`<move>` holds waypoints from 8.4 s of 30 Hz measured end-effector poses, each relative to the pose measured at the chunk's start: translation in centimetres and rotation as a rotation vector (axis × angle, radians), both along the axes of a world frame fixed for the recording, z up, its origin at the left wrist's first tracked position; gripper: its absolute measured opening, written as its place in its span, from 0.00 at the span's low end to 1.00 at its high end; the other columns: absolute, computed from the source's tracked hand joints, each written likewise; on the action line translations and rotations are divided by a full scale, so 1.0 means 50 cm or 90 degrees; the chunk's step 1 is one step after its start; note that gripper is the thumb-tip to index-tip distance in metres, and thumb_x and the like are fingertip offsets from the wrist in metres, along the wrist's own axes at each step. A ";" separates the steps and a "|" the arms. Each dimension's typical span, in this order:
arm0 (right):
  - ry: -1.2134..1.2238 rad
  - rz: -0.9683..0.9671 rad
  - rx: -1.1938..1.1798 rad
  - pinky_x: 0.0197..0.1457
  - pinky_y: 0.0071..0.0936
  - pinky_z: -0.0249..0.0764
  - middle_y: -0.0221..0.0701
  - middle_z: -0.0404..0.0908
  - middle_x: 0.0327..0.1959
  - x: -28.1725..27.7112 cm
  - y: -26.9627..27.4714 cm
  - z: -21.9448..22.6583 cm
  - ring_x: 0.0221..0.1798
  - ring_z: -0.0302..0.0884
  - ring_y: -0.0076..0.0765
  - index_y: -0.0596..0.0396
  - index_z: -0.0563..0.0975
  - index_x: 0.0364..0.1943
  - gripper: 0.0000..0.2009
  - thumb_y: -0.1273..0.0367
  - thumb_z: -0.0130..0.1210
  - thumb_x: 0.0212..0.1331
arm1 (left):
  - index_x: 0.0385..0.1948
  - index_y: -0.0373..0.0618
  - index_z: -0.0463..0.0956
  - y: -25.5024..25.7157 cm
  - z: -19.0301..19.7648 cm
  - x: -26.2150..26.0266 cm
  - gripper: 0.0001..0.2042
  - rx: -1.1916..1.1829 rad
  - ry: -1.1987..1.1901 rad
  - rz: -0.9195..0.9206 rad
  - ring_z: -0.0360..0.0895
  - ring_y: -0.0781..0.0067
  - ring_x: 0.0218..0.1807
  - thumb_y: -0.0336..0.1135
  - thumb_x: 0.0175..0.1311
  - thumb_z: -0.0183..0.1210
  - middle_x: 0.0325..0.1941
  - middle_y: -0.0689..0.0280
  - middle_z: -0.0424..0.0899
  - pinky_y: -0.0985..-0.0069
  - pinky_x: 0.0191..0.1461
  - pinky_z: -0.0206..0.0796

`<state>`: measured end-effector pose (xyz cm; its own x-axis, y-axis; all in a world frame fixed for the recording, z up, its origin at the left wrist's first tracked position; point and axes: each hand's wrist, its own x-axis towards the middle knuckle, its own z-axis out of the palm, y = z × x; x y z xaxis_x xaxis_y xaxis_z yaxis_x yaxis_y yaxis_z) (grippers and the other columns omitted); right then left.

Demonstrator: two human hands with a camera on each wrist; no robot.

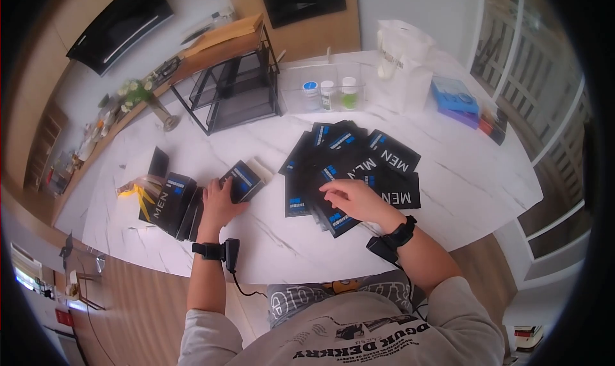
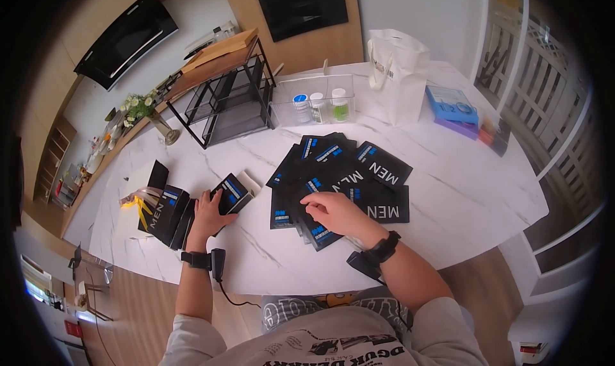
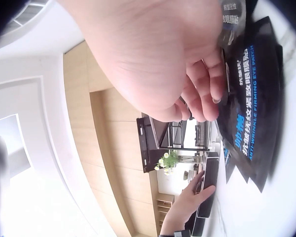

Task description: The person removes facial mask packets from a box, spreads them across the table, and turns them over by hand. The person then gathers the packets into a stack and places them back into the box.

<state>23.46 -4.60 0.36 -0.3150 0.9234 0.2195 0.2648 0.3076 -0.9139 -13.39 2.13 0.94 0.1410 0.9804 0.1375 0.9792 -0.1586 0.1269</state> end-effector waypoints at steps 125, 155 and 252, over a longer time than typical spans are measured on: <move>0.606 -0.106 -0.238 0.65 0.36 0.73 0.35 0.76 0.59 -0.016 0.051 0.011 0.61 0.75 0.34 0.60 0.69 0.61 0.17 0.79 0.41 0.69 | 0.66 0.43 0.62 -0.050 -0.027 0.282 0.21 -0.504 -1.032 -0.264 0.80 0.67 0.56 0.21 0.72 0.47 0.58 0.61 0.79 0.64 0.57 0.80; 0.268 -0.191 -0.131 0.47 0.21 0.75 0.26 0.83 0.42 -0.020 0.037 -0.039 0.43 0.77 0.18 0.61 0.77 0.47 0.10 0.70 0.59 0.66 | 0.63 0.37 0.68 -0.055 -0.036 0.271 0.18 -0.626 -1.170 -0.299 0.76 0.59 0.62 0.27 0.73 0.51 0.63 0.55 0.76 0.53 0.66 0.71; 0.399 -0.222 -0.097 0.51 0.21 0.72 0.24 0.81 0.44 -0.024 0.039 -0.032 0.45 0.73 0.18 0.61 0.76 0.50 0.11 0.70 0.56 0.69 | 0.54 0.32 0.74 -0.049 -0.008 0.264 0.15 -0.449 -1.057 -0.175 0.83 0.68 0.49 0.18 0.66 0.55 0.51 0.58 0.83 0.73 0.52 0.81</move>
